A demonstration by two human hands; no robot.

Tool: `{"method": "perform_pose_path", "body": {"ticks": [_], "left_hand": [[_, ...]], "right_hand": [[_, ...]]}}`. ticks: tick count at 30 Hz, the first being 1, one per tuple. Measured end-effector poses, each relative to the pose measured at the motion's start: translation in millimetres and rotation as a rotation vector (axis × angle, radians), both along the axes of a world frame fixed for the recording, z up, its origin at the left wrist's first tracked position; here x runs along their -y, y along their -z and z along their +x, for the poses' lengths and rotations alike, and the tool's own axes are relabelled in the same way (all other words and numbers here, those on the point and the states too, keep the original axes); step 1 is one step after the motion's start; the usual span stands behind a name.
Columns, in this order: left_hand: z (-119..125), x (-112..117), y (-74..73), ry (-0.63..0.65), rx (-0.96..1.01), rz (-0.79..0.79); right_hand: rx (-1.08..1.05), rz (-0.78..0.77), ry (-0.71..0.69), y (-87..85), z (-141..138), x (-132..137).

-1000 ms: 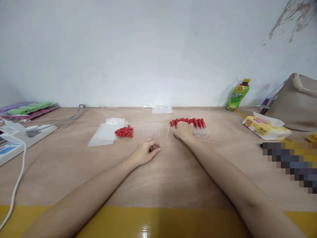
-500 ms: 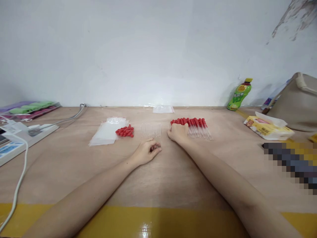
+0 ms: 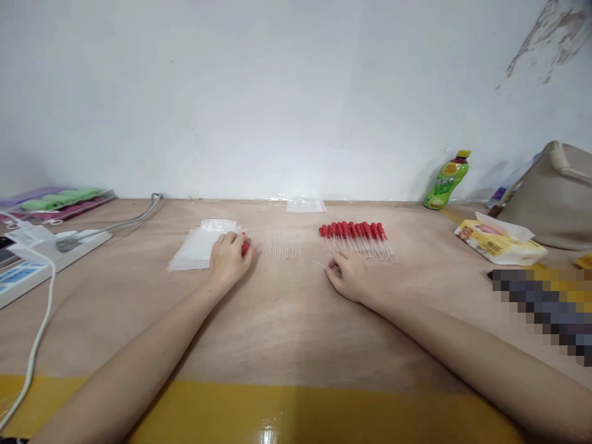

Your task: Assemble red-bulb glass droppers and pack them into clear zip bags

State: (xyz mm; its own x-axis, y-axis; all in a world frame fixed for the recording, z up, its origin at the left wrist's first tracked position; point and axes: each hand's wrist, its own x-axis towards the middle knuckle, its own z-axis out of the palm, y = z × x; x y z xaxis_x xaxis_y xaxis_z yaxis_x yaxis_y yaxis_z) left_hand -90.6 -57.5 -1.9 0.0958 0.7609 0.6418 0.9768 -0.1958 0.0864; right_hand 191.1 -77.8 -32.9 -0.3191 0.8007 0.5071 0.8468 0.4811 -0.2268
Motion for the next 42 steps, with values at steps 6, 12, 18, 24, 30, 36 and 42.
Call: {"method": "perform_pose_path", "body": {"ticks": [6,12,18,24,30,36,42], "left_hand": [[-17.7,-3.7,-6.1,-0.140,-0.080,-0.022],[-21.4,-7.0,-4.7,-0.157,-0.072,-0.045],[-19.8,-5.8,-7.9,-0.113,-0.037,0.042],[12.9,11.8,-9.4,0.251,0.141,0.090],[54.7,35.8,7.3,0.642,0.184,-0.268],[61.1,37.1,13.8,0.647,0.245,-0.380],[68.2,28.3,17.8,0.672,0.262,-0.363]], "right_hand": [[-0.088,0.010,-0.070,2.4,8.2,0.2],[-0.107,-0.002,-0.106,4.1,7.3,-1.9],[-0.125,0.009,-0.143,5.3,7.3,-3.2],[-0.116,-0.015,-0.155,3.3,6.6,-3.1],[-0.103,-0.043,-0.170,1.8,6.8,-3.6],[-0.098,-0.057,-0.140,-0.1,5.5,-2.1],[-0.098,-0.041,-0.130,-1.0,4.2,0.6]]}}
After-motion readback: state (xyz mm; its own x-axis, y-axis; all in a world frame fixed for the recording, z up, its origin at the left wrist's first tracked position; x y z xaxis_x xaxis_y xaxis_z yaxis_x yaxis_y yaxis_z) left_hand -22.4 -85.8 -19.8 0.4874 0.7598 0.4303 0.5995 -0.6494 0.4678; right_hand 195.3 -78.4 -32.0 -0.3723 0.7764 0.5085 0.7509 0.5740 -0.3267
